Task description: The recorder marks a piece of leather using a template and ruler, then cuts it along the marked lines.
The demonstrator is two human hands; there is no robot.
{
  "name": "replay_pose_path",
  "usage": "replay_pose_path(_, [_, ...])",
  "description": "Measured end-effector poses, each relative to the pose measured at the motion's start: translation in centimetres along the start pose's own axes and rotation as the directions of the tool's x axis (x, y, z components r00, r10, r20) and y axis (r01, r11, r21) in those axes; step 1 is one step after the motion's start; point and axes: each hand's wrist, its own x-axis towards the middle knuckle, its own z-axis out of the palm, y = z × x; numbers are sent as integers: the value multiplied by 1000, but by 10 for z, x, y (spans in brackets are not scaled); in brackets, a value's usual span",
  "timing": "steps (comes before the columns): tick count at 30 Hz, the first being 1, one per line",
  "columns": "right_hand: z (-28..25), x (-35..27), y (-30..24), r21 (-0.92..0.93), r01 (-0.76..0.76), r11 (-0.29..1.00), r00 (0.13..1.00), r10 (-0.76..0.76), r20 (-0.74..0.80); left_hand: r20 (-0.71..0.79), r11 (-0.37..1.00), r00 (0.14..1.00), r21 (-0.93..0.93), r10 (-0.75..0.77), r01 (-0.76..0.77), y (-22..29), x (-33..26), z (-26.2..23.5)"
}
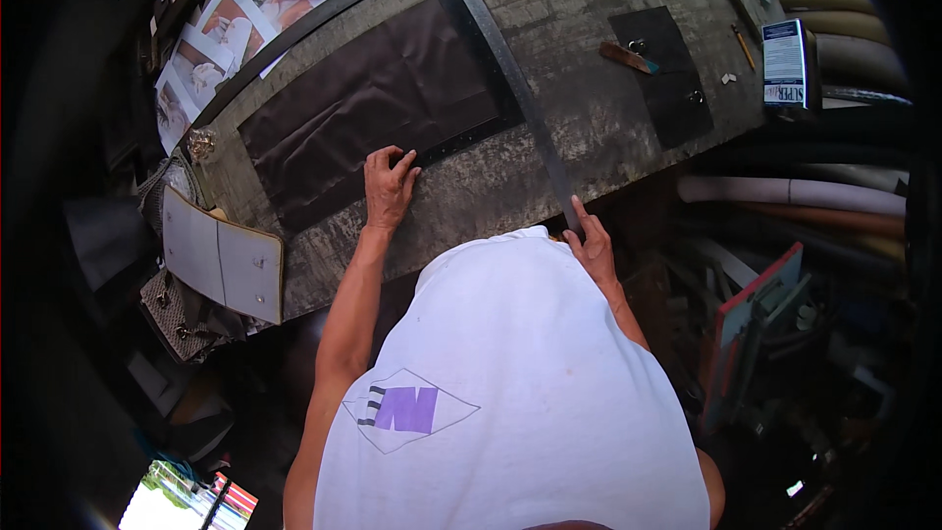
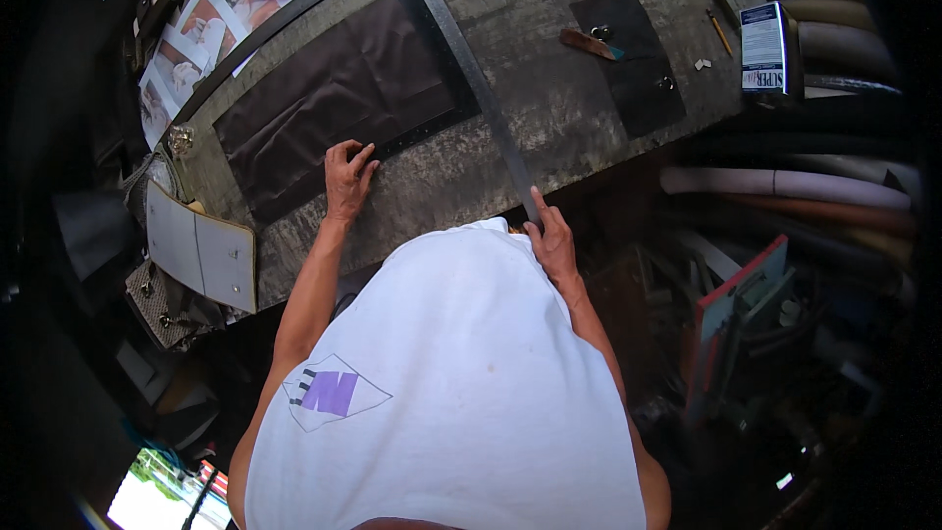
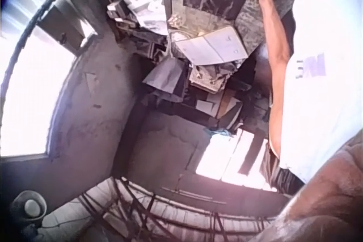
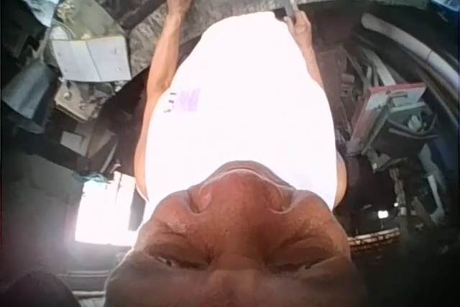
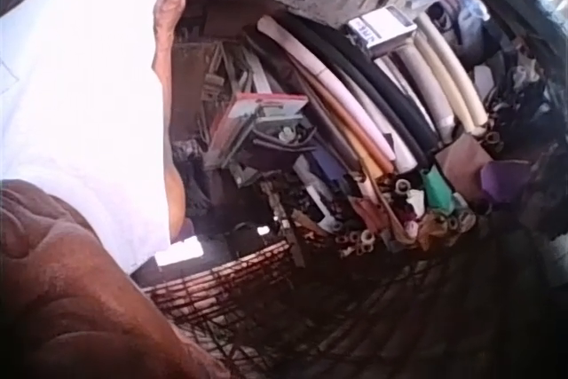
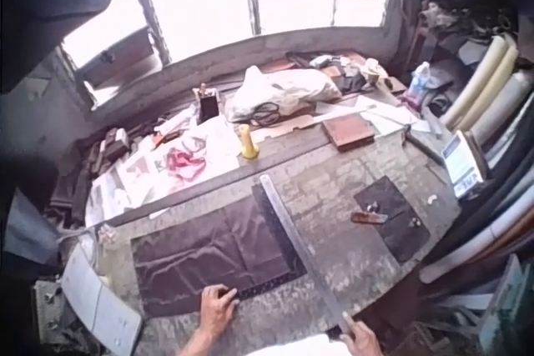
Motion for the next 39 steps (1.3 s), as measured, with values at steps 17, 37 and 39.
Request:
replay_pose_path(17, [7, 1, -4, 15, -64, 998, 997, 65, -50, 131, 944, 964, 207, 232, -256, 20, 209, 80])
replay_pose_path(37, [1, 4, -1, 1, -56, 998, 998, 56, -1, 196, 916, 953, 286, 230, -280, 18, 209, 87])
replay_pose_path(39, [1, 4, -5, 18, -63, 998, 998, 63, -13, 182, 916, 955, 286, 234, -279, 17, 208, 89])
